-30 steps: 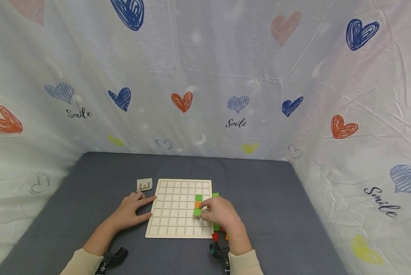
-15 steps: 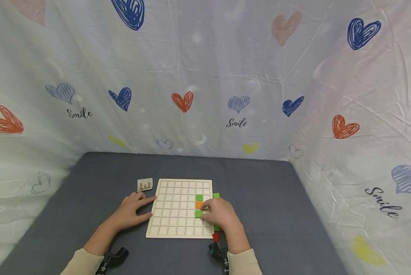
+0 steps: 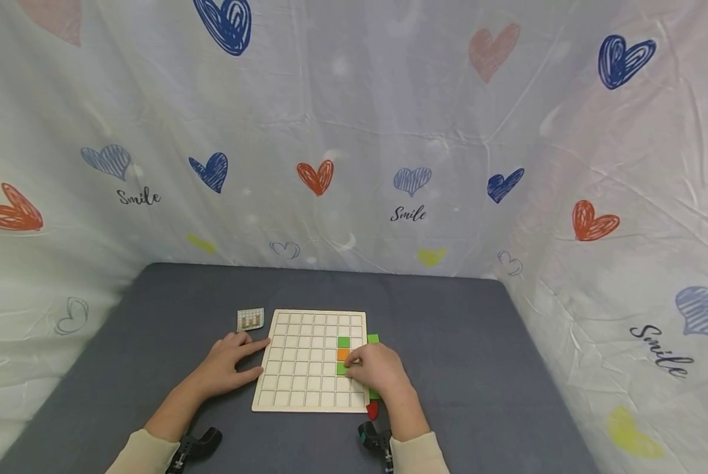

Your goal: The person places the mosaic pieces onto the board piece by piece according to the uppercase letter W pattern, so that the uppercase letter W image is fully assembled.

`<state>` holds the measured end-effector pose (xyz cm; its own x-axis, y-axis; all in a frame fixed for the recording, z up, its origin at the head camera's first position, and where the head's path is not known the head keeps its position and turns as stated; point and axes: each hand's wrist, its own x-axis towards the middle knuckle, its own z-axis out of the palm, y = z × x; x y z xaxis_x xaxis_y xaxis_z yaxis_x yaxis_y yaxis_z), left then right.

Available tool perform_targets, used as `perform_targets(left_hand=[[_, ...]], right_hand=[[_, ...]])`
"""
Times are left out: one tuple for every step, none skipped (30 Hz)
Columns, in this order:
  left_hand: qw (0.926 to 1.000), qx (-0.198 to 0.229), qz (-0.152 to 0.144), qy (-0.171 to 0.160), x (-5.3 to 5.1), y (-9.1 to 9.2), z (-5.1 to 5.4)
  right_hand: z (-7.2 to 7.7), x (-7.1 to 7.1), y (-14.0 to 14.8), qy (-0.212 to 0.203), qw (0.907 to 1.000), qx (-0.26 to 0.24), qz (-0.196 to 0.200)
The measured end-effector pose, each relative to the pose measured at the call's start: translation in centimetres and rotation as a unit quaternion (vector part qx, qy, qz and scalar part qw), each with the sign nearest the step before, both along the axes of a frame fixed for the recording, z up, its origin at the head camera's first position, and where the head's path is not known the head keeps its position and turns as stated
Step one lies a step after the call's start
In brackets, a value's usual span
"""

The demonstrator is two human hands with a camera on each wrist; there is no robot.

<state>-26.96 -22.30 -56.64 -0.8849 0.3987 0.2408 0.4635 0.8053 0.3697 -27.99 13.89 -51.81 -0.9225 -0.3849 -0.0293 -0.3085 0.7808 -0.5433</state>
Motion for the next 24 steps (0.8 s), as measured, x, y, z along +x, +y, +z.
perform_targets(left_hand=[[1.0000,0.000,-0.001,-0.001,0.0,0.0,0.0],[1.0000,0.000,-0.001,-0.002,0.0,0.0,0.0],[1.0000,0.000,-0.001,-0.002,0.1,0.0,0.0],[1.0000,0.001,-0.001,-0.001,0.1,0.0,0.0],[1.0000,0.001,-0.001,-0.001,0.1,0.0,0.0],[1.0000,0.001,-0.001,0.000,0.1,0.1,0.0],[1.0000,0.001,0.000,0.001,0.1,0.1,0.0],[1.0000,0.002,0.001,0.001,0.1,0.1,0.0],[1.0000,0.002,0.001,0.001,0.1,0.1,-0.1],[1.0000,0.002,0.000,0.000,0.1,0.1,-0.1],[1.0000,0.002,0.000,-0.002,0.2,0.1,-0.1],[1.0000,0.002,0.001,-0.002,0.2,0.1,-0.2],[1.0000,0.001,0.002,-0.002,0.2,0.2,-0.2],[1.0000,0.001,0.002,-0.002,0.2,0.1,-0.2],[1.0000,0.000,0.002,0.001,0.2,0.1,-0.3],[1.0000,0.000,0.001,0.004,0.2,0.1,-0.3],[1.0000,-0.001,0.002,0.007,0.2,0.1,-0.3],[0.9999,-0.001,0.002,0.011,0.2,0.1,-0.3],[0.9999,-0.001,0.001,0.015,0.2,0.1,-0.3],[0.9998,-0.001,0.001,0.018,0.1,0.1,-0.4],[0.9998,-0.002,0.000,0.022,0.1,0.1,-0.4],[0.9997,-0.002,0.000,0.026,0.1,0.1,-0.5],[0.9996,-0.002,0.000,0.029,0.0,0.1,-0.5],[0.9995,-0.004,0.001,0.031,0.0,0.0,-0.6]], right_hand=[[0.0,0.1,0.1,-0.003,1.0000,-0.006,-0.001],[0.0,0.2,0.3,-0.005,0.9999,-0.013,-0.001],[0.1,0.2,0.5,-0.006,0.9998,-0.021,-0.002],[0.2,0.3,0.7,-0.007,0.9996,-0.028,-0.004],[0.3,0.5,1.0,-0.009,0.9994,-0.034,-0.006],[0.5,0.6,1.3,-0.012,0.9991,-0.040,-0.010],[0.6,0.7,1.6,-0.015,0.9988,-0.045,-0.016],[0.7,0.8,1.9,-0.019,0.9983,-0.050,-0.024],[0.9,1.0,2.2,-0.023,0.9977,-0.055,-0.033],[1.0,1.2,2.5,-0.029,0.9969,-0.060,-0.043],[1.0,1.5,2.8,-0.038,0.9957,-0.066,-0.053],[1.1,1.9,3.0,-0.046,0.9945,-0.071,-0.063],[1.2,2.2,3.3,-0.054,0.9933,-0.075,-0.070],[1.2,2.6,3.5,-0.061,0.9924,-0.077,-0.074],[1.3,3.0,3.7,-0.067,0.9920,-0.077,-0.074],[1.2,3.3,4.0,-0.074,0.9917,-0.077,-0.072],[1.2,3.7,4.2,-0.080,0.9915,-0.076,-0.069],[1.2,4.0,4.4,-0.083,0.9916,-0.075,-0.064],[1.1,4.4,4.7,-0.086,0.9920,-0.070,-0.059],[1.0,4.8,5.0,-0.089,0.9923,-0.067,-0.054],[0.8,5.1,5.2,-0.089,0.9928,-0.062,-0.050],[0.7,5.5,5.4,-0.092,0.9929,-0.060,-0.046],[0.5,5.8,5.6,-0.094,0.9932,-0.056,-0.042],[0.2,6.1,5.8,-0.094,0.9937,-0.050,-0.037]])
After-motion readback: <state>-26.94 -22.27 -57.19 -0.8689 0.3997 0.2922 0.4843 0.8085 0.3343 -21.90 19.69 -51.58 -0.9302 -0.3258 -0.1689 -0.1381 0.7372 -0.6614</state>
